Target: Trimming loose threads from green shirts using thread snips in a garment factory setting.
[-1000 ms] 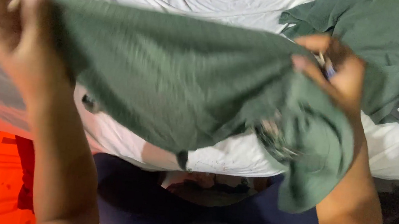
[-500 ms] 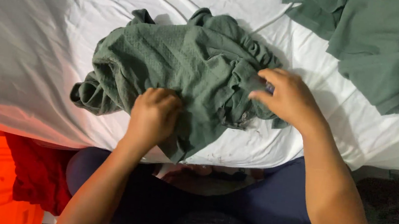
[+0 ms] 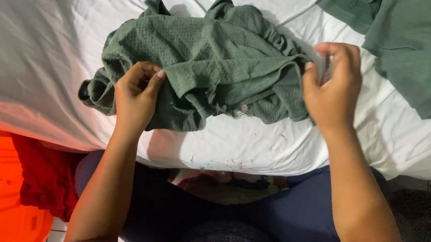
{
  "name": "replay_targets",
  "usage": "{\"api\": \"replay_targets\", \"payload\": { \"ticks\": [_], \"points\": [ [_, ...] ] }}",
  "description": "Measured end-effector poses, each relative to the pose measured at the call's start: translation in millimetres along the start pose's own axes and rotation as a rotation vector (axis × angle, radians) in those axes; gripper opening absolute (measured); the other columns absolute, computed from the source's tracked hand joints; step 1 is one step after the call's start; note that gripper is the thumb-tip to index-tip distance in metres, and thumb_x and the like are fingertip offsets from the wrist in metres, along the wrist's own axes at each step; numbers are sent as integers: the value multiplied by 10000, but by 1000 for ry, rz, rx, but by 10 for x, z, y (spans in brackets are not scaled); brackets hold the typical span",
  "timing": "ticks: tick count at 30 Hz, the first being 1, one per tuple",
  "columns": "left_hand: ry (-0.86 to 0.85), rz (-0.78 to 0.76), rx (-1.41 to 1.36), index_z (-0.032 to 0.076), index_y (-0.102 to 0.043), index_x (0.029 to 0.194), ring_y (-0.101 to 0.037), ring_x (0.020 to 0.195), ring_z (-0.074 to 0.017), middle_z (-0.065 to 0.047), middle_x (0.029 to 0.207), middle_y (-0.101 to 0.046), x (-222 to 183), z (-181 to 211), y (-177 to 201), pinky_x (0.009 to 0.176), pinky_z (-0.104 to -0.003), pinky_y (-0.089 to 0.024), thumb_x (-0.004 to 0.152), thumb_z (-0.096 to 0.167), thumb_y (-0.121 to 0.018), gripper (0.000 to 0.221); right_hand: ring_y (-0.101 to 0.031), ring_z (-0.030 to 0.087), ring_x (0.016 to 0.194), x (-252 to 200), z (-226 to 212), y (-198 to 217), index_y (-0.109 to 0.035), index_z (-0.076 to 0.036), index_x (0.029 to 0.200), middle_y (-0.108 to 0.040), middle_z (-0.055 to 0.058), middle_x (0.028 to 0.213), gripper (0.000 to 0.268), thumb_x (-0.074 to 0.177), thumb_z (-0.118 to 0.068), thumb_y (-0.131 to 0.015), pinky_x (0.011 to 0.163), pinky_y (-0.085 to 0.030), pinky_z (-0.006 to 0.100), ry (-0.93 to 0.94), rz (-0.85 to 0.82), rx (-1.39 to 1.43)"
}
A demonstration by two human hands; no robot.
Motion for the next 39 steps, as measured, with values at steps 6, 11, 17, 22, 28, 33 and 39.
{"api": "replay_targets", "payload": {
  "ticks": [6, 11, 17, 22, 28, 33, 39],
  "points": [
    [-37, -11, -8, 50, -738, 982, -619, 727, -145, -79, 756, -670, 45, -51, -57, 661, -295, -509, 1011, 79, -729, 42, -701, 287, 819, -334, -856, -537, -711, -75, 1097, -684, 66, 859, 370, 873, -327, -865, 734, -569, 388, 183, -252, 241],
    [-80, 17, 93, 39, -716, 984, -570, 716, -171, -96, 750, -642, 56, 32, 5, 646, -320, -484, 1034, 60, -690, 60, -720, 240, 765, -525, -927, -757, -715, -156, 987, -660, -26, 841, 114, 894, -90, -726, 667, -575, 319, 247, -401, 137],
    [7, 204, -5, 50, -688, 976, -549, 711, -151, -66, 747, -630, 207, -378, 209, 657, -296, -462, 1038, 53, -646, 75, -574, 228, 578, -72, -954, 72, -631, -40, 785, -536, 79, 626, 160, 864, -62, -768, 580, -452, 348, 73, -675, 502],
    [188, 133, -46, 165, -596, 919, -485, 710, -46, 66, 781, -541, 190, -288, 121, 651, -225, -403, 1052, 161, -613, 134, -753, 156, 821, -484, -1232, 152, -762, -100, 1070, -763, 15, 943, 227, 869, -205, -767, 759, -608, 273, 154, -1190, 619],
    [20, 173, -95, 58, -661, 980, -549, 740, -134, -37, 765, -598, 142, -307, 121, 712, -289, -456, 1067, 78, -629, 95, -762, 380, 927, -477, -1031, -167, -778, -29, 1048, -768, 188, 1002, 188, 878, -108, -766, 838, -602, 477, 45, -930, 441],
    [42, 123, -210, 72, -637, 1038, -570, 751, -114, -25, 780, -607, 60, -212, 88, 739, -273, -479, 1083, 86, -594, 64, -689, 314, 1059, -278, -434, -310, -664, -212, 1320, -555, 15, 1246, 471, 898, -337, -831, 812, -597, 506, -17, -381, -122],
    [23, 94, -495, 63, -633, 1022, -610, 671, -102, -43, 754, -639, 122, -466, 227, 663, -237, -519, 1044, 68, -644, 25, -741, 259, 877, -232, 77, -407, -709, -198, 1008, -658, -41, 952, 132, 938, -237, -813, 745, -595, 417, -64, -222, -191]
  ]
}}
Point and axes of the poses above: each hand's wrist, its own x-axis towards the middle knuckle, its own y-axis out of the back of the hand, z = x × y, the point moved 7 cm from there along x, towards the middle knuckle
